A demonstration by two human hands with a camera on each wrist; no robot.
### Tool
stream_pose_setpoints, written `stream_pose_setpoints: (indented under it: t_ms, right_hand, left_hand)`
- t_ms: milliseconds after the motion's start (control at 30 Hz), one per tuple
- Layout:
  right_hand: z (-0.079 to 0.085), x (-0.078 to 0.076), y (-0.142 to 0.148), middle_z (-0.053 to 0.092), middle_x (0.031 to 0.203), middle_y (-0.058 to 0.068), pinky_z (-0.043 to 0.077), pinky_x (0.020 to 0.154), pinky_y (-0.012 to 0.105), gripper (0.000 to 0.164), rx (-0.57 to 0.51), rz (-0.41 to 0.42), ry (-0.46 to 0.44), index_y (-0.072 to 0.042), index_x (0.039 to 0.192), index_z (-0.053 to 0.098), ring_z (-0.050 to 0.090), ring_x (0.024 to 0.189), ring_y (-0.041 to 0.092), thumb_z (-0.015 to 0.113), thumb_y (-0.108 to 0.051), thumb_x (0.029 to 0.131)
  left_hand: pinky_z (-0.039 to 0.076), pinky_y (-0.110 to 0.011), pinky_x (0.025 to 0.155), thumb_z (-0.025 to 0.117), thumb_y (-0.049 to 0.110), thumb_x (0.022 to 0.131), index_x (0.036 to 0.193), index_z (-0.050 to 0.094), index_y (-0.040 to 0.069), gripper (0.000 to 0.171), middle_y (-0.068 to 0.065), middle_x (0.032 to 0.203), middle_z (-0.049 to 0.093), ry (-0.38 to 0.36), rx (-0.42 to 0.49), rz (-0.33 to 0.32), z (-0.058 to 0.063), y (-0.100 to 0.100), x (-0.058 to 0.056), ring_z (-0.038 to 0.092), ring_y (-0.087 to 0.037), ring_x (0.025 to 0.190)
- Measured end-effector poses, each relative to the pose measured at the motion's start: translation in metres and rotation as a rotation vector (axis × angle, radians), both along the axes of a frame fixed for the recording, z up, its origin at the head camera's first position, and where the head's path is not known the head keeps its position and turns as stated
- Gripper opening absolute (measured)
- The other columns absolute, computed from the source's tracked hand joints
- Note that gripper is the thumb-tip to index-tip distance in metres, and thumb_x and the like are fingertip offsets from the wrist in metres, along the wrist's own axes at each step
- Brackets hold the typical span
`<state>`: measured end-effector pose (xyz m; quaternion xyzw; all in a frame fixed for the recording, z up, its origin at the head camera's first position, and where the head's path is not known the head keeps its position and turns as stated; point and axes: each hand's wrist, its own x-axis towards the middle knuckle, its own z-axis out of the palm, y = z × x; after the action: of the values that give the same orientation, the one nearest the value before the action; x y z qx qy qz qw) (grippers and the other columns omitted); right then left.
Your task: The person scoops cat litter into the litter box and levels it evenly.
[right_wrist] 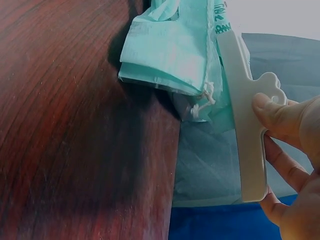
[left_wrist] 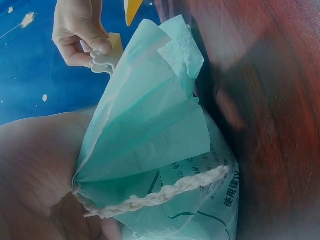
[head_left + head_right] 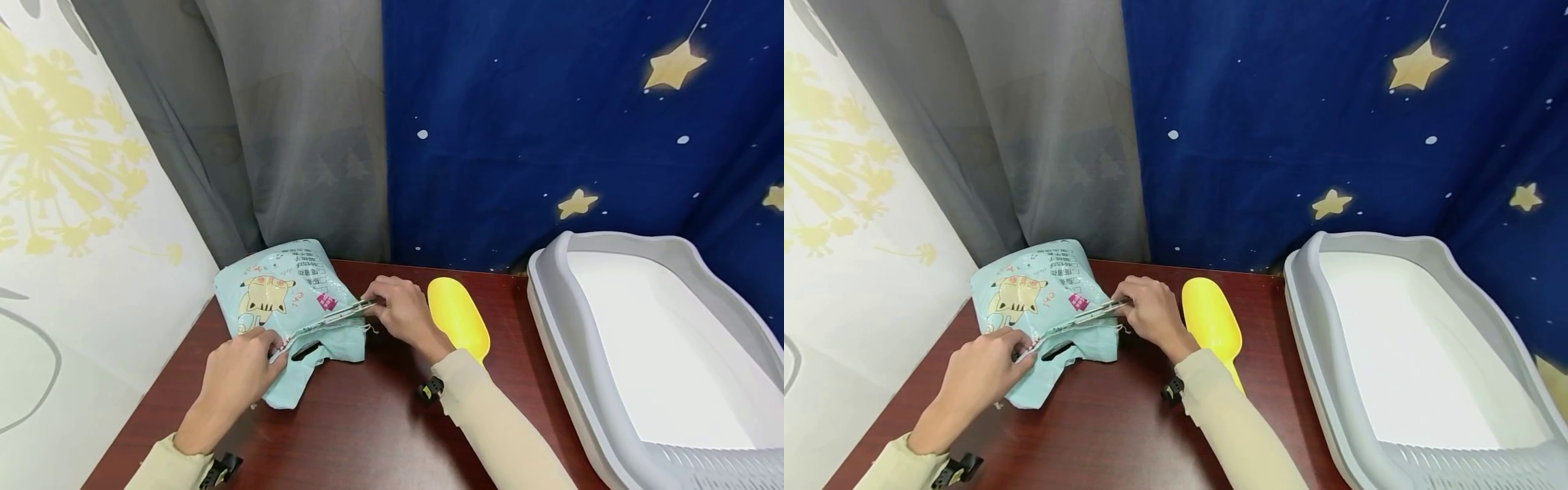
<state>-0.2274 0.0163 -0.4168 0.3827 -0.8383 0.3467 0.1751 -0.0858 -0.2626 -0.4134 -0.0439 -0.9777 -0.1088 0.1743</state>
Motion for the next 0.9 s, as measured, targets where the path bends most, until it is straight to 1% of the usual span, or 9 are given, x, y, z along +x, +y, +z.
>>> stream_pose_setpoints:
  t_ms: [333, 600, 733, 900]
  right_hand:
    - [0.001, -0.003, 0.011, 0.076, 0.092, -0.004, 0.055, 0.069, 0.036, 0.018, -0.019, -0.009, 0.038, -0.015, 0.093, 0.083, 0.067, 0.080, 0.017, 0.095, -0.007, 0.083]
    - [0.004, -0.004, 0.021, 0.076, 0.090, -0.002, 0.056, 0.069, 0.036, 0.021, -0.046, -0.010, 0.021, -0.011, 0.093, 0.083, 0.068, 0.080, 0.017, 0.096, -0.002, 0.080]
    - [0.005, -0.003, 0.027, 0.076, 0.091, -0.001, 0.056, 0.069, 0.037, 0.020, -0.042, -0.008, 0.027, -0.010, 0.094, 0.082, 0.067, 0.080, 0.017, 0.095, -0.002, 0.081]
    - [0.007, -0.001, 0.034, 0.076, 0.091, 0.000, 0.056, 0.070, 0.038, 0.018, -0.040, -0.020, 0.015, -0.009, 0.095, 0.083, 0.067, 0.081, 0.017, 0.094, -0.002, 0.083]
  left_hand:
    - [0.050, -0.047, 0.047, 0.087, 0.016, 0.087, 0.086, 0.074, 0.012, 0.014, 0.002, 0.081, 0.066, -0.004, 0.002, 0.000, -0.002, -0.001, -0.001, 0.057, -0.020, 0.057]
    - [0.049, -0.047, 0.047, 0.086, 0.016, 0.088, 0.087, 0.074, 0.012, 0.013, 0.002, 0.082, 0.066, -0.009, 0.008, 0.001, -0.001, -0.001, -0.001, 0.056, -0.019, 0.056]
    - [0.049, -0.046, 0.047, 0.087, 0.016, 0.088, 0.086, 0.073, 0.012, 0.014, 0.002, 0.081, 0.065, -0.019, 0.011, 0.002, -0.002, -0.001, 0.000, 0.055, -0.019, 0.056]
    - [0.049, -0.047, 0.047, 0.087, 0.016, 0.087, 0.086, 0.073, 0.012, 0.015, 0.002, 0.081, 0.065, -0.008, 0.008, -0.003, -0.002, -0.001, -0.001, 0.055, -0.019, 0.056]
